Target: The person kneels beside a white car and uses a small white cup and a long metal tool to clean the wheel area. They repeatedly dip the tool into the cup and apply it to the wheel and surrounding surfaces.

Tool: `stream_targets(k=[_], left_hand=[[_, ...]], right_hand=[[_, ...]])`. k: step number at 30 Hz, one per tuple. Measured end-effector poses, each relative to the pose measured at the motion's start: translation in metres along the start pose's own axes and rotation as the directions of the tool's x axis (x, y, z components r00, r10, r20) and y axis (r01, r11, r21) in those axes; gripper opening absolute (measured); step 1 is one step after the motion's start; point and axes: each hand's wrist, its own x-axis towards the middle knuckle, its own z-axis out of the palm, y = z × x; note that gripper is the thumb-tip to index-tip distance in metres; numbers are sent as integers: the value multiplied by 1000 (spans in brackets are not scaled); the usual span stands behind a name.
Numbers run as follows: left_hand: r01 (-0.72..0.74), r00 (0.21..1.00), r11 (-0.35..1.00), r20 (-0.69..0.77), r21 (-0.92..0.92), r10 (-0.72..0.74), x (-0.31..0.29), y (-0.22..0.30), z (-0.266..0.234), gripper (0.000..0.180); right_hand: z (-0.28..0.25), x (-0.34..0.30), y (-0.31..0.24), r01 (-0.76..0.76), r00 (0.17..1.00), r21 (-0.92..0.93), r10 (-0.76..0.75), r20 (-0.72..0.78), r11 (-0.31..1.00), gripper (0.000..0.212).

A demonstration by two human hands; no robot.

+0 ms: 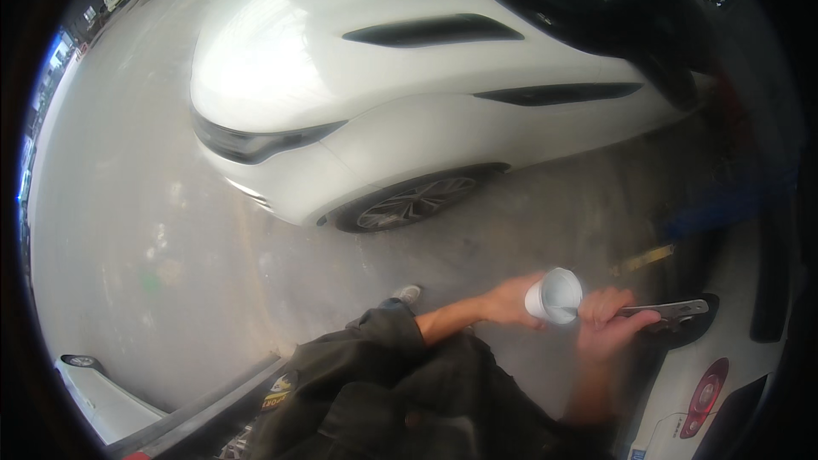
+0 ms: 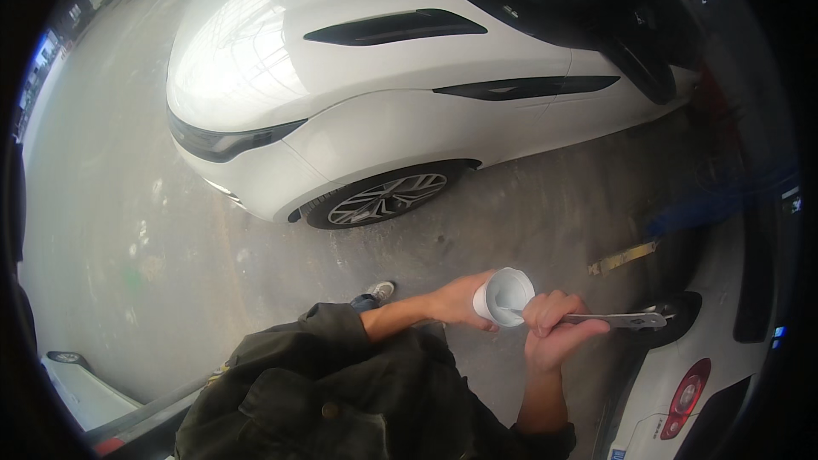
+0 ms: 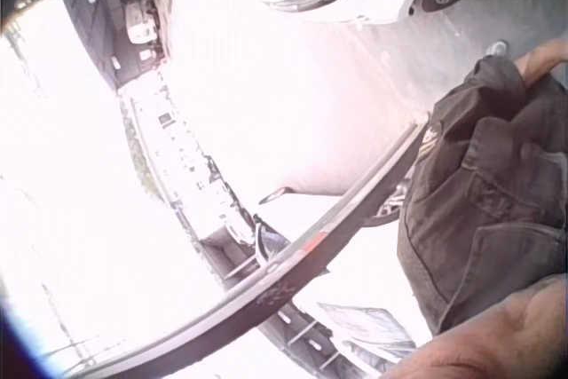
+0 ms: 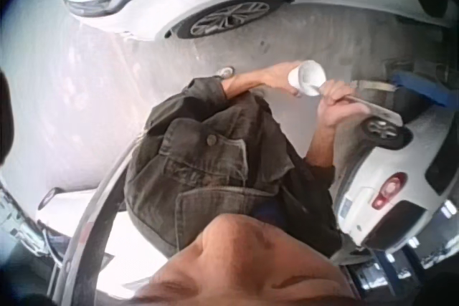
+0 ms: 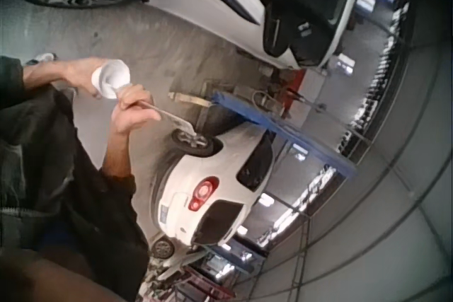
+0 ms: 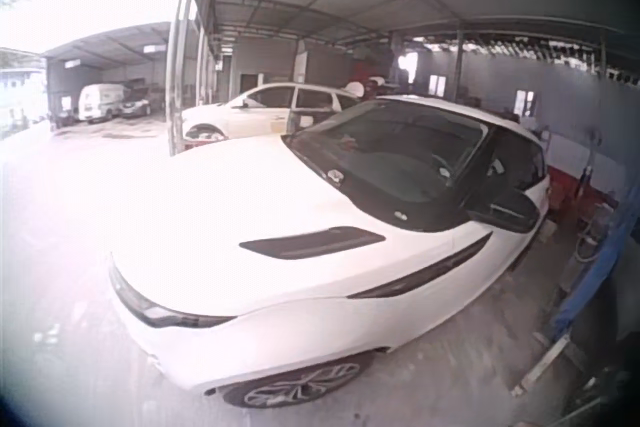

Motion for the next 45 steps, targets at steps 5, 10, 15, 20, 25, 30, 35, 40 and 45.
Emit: stream_targets(k=[5, 10, 15, 20, 25, 30, 35, 40, 45], left_hand=[[-32, 970, 996, -239, 89, 52, 23, -9, 44, 77], [-93, 932, 988, -338, 122, 129, 35, -17, 85, 75], [-20, 923, 992, -379, 121, 65, 2, -22, 102, 65], [18, 880, 1000, -475, -25, -28, -45, -20, 87, 70], [2, 795, 1000, -607, -20, -13, -117, -35, 54, 72], [93, 658, 995, -752, 26, -42, -214, -72, 4, 71], [133, 490, 991, -870, 9, -58, -301, -168, -55, 73], [112, 364, 993, -927, -48, -85, -336, -276, -116, 62], [40, 242, 972, -946, 232, 216, -332, -379, -157, 71]], right_hand=[[-41, 15, -21, 84, 994, 149, -73, -77, 985, 71], [-83, 5, -13, -65, 994, 213, 45, 96, 975, 71], [-79, 3, 3, -317, 948, 188, 314, 47, 930, 76], [-45, 29, 26, -153, 962, 72, 132, 239, 986, 74], [12, 50, 71, -318, 941, 186, 333, -56, 930, 54], [84, 62, 158, -364, 931, -17, 364, 2, 931, 59], [126, 87, 289, -81, 975, 6, 78, 210, 997, 52], [137, 124, 407, 346, 918, -7, -337, 210, 938, 41], [128, 136, 480, 673, 735, -29, -664, 137, 739, 44]])
